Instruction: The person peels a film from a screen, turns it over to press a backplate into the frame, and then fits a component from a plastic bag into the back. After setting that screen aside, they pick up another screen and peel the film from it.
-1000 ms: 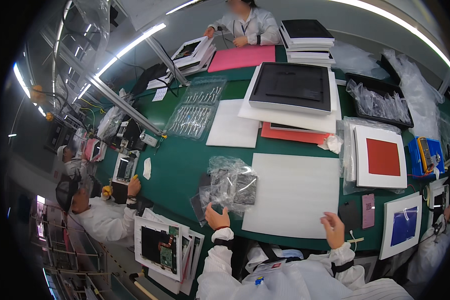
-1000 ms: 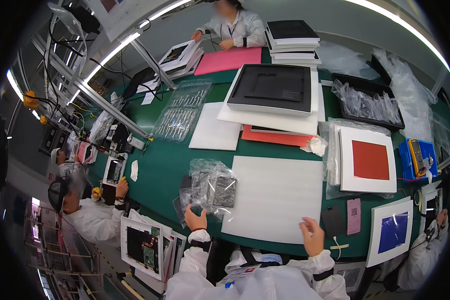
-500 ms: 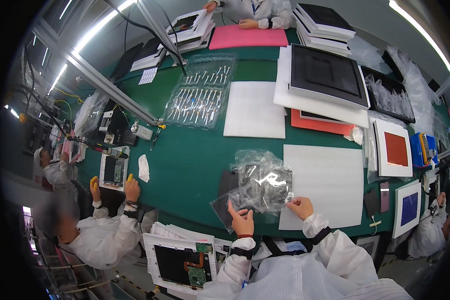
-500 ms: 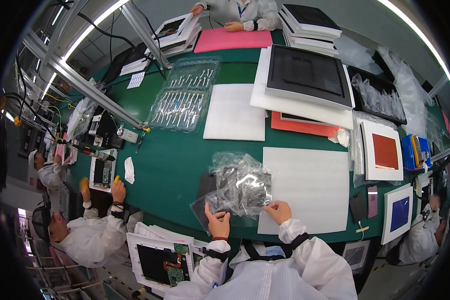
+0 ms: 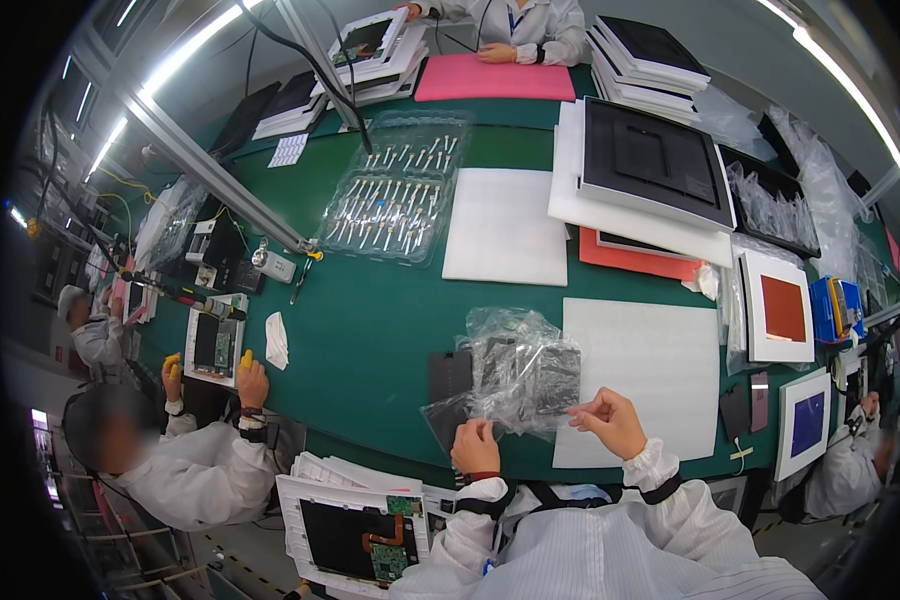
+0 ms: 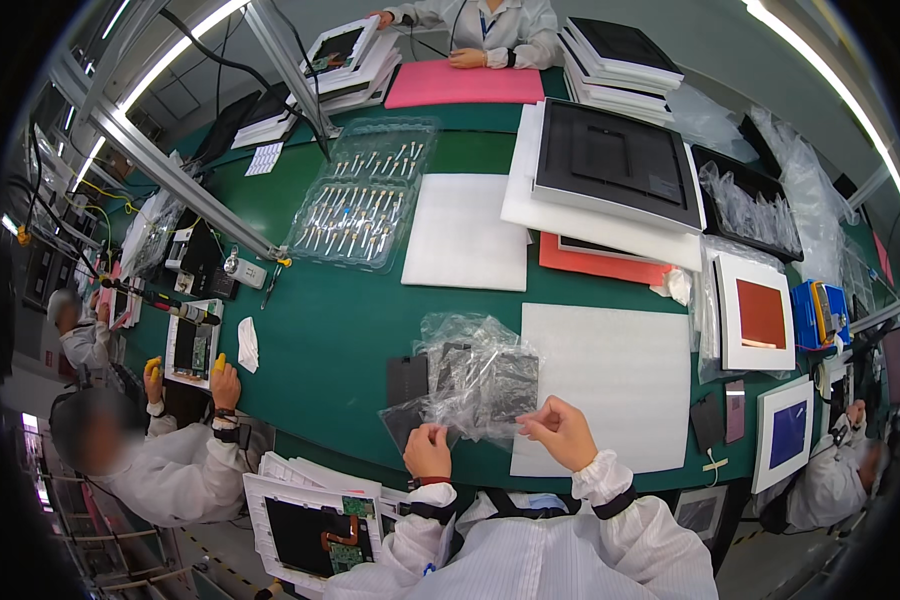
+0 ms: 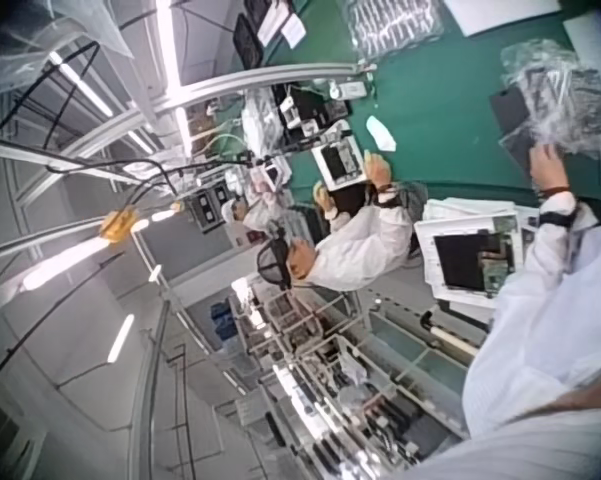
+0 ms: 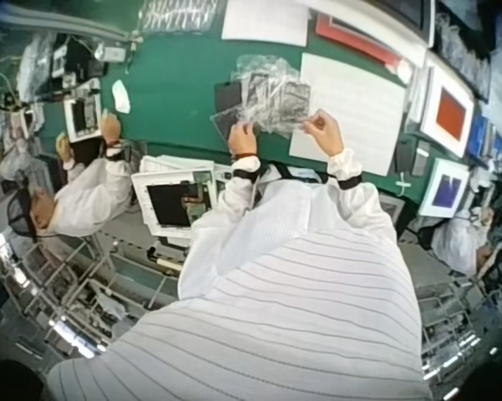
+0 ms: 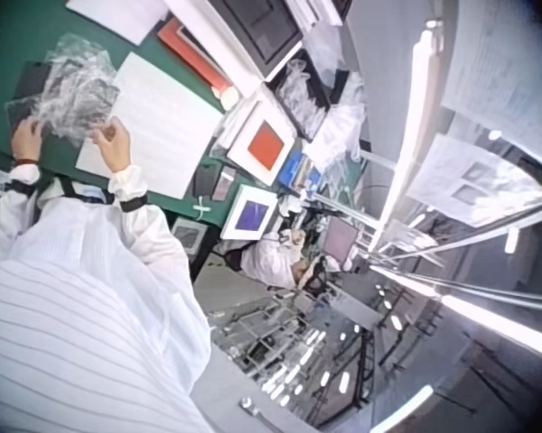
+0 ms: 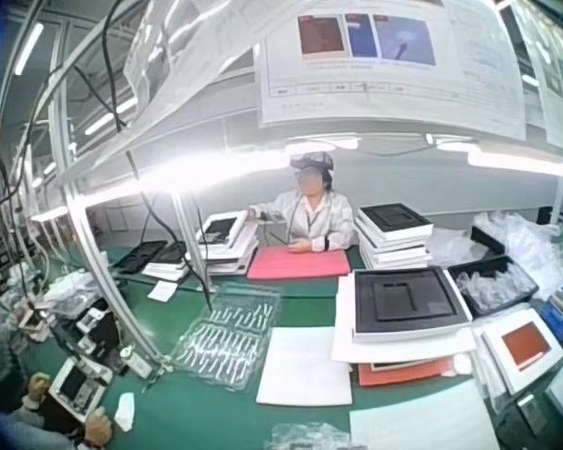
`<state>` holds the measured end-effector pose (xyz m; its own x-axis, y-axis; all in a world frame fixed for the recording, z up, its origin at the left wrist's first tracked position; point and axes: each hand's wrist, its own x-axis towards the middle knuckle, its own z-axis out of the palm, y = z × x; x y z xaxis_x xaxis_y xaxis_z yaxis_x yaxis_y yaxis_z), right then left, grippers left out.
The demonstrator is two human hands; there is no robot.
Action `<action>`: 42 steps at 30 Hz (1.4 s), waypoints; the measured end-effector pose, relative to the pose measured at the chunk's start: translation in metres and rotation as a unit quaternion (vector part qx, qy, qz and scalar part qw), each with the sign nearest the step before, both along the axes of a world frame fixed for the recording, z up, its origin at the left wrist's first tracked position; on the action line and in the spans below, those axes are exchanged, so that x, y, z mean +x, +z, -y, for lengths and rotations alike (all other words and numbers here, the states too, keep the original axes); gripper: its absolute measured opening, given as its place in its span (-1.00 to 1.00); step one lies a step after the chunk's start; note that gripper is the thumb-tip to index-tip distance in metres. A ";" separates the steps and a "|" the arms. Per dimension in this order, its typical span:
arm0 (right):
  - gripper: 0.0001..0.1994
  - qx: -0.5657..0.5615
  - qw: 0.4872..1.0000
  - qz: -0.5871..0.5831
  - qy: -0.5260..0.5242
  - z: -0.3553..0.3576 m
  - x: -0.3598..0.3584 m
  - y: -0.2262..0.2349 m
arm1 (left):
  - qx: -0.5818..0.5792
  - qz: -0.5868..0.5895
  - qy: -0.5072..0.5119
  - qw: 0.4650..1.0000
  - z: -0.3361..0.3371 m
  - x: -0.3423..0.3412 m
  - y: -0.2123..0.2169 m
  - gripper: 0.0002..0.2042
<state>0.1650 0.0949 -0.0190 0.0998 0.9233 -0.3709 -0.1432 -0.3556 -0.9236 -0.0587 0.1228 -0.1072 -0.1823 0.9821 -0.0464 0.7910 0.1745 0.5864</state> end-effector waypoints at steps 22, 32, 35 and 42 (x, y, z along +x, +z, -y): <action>-0.85 -0.048 0.989 0.124 -0.069 -0.033 0.072 0.042 | 0.002 0.457 0.289 0.841 -0.009 -0.036 0.020 -0.91; -0.78 -0.232 0.963 -0.140 -0.002 -0.001 0.055 0.016 | -0.010 0.449 -0.230 0.863 -0.001 0.014 0.079 -0.18; -0.79 -0.240 0.962 -0.121 0.042 0.004 0.051 0.009 | -0.108 0.582 -0.278 0.756 -0.014 0.015 0.094 -0.21; -0.79 -0.121 0.990 -0.045 0.052 0.004 0.033 -0.010 | -0.062 0.530 -0.003 0.846 -0.050 0.013 0.066 -0.82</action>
<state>0.1976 0.0906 -0.0292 -0.0345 0.8097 -0.5858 -0.1730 -0.5821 -0.7945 -0.0461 0.1723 -0.0412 0.0316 0.9582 -0.2842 -0.1668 0.2854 0.9438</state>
